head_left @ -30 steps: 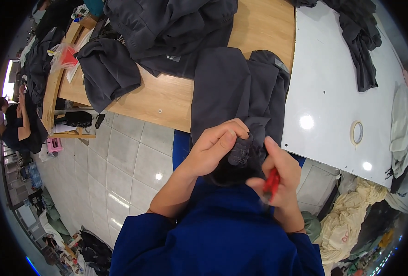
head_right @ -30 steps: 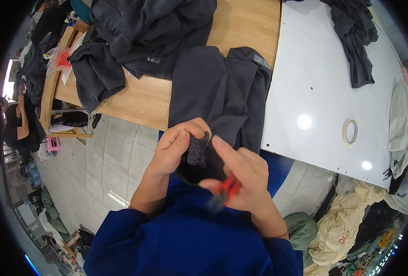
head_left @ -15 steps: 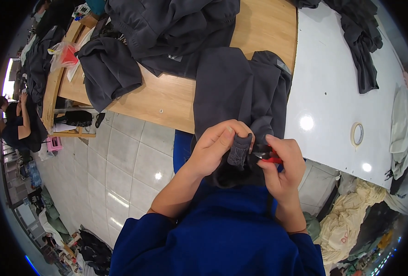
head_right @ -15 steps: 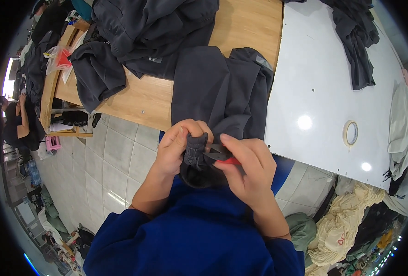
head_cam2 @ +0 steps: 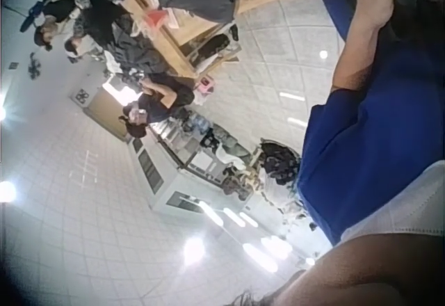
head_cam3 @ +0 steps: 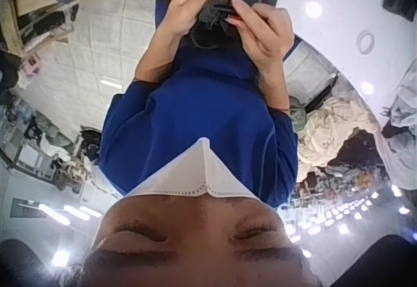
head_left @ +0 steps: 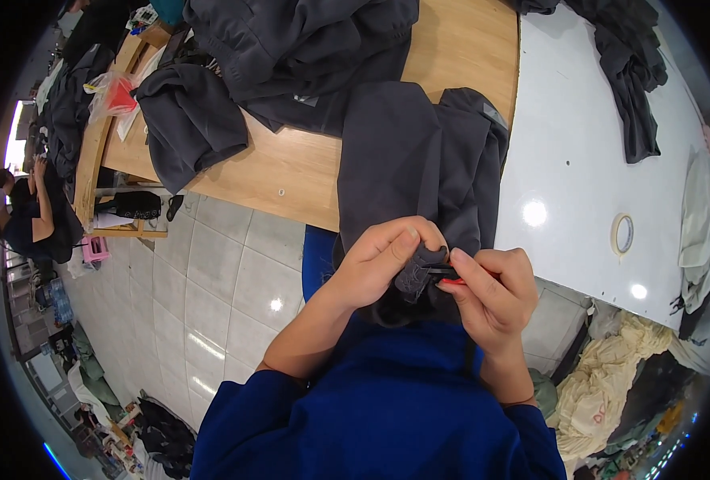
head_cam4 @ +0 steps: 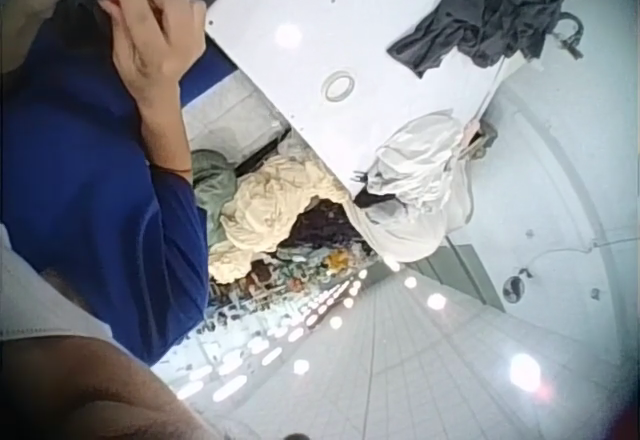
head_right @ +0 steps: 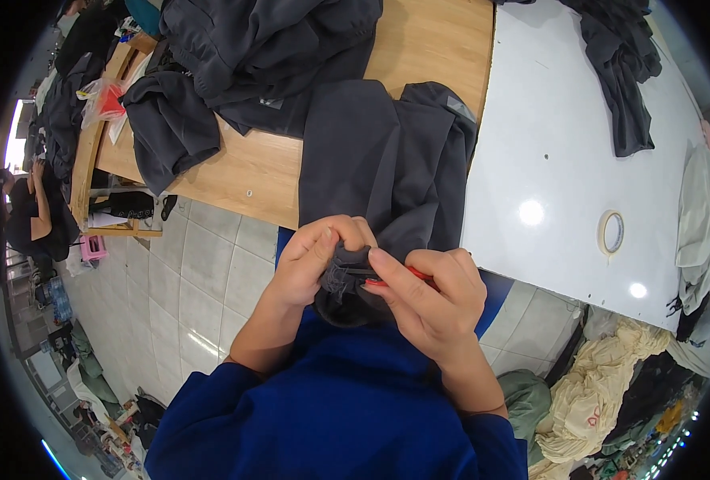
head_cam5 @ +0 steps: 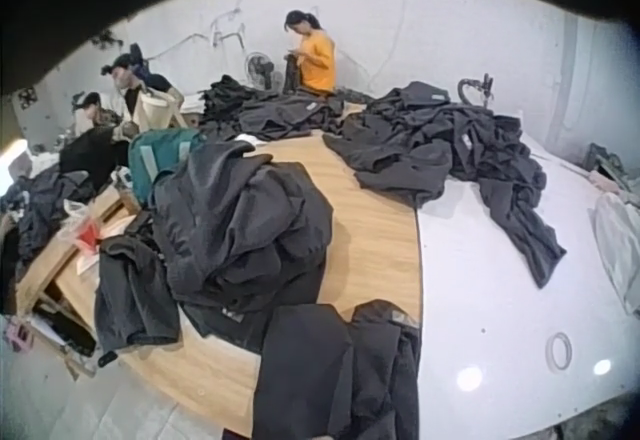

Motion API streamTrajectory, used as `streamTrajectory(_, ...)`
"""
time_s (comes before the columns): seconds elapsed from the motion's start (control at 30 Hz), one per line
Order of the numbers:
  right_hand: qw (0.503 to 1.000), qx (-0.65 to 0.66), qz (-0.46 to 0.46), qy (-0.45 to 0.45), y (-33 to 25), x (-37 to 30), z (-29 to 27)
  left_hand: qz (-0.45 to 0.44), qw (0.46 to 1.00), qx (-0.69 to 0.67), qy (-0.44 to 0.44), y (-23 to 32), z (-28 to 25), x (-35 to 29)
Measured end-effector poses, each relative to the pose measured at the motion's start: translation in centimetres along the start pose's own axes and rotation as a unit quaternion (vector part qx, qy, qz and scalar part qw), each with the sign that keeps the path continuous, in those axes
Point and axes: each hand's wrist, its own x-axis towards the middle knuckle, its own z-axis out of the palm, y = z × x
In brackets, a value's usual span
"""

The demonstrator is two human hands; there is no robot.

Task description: Trimming loose threads and inspecting grey garments using small clippers in a textile workshop.

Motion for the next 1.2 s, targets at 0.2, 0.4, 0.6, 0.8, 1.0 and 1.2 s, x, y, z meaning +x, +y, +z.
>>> streamTrajectory(0.2,1.0,0.004,0.008,0.01,0.2,-0.3,-0.2,-0.021,0.999,0.027,0.033,0.2,0.2,-0.2)
streamTrajectory(0.4,1.0,0.003,0.006,0.016,0.1,-0.6,-0.2,0.001,0.996,0.072,0.048,0.2,0.5,0.0)
streamTrajectory(0.6,0.999,-0.037,-0.002,0.022,-0.1,-0.5,-0.4,0.022,0.989,0.125,0.072,0.1,1.0,-0.1)
streamTrajectory(0.8,0.999,-0.041,-0.002,0.027,-0.3,-0.4,-0.6,0.055,0.97,0.205,0.119,0.5,1.8,-0.1)
streamTrajectory(1.0,0.998,-0.058,-0.027,0.02,-0.6,-0.2,-1.0,0.071,0.953,0.266,0.128,1.0,2.0,-0.1)
streamTrajectory(1.2,0.999,-0.033,0.012,0.023,-0.3,-0.8,-1.1,0.095,0.938,0.306,0.134,1.3,2.1,0.0)
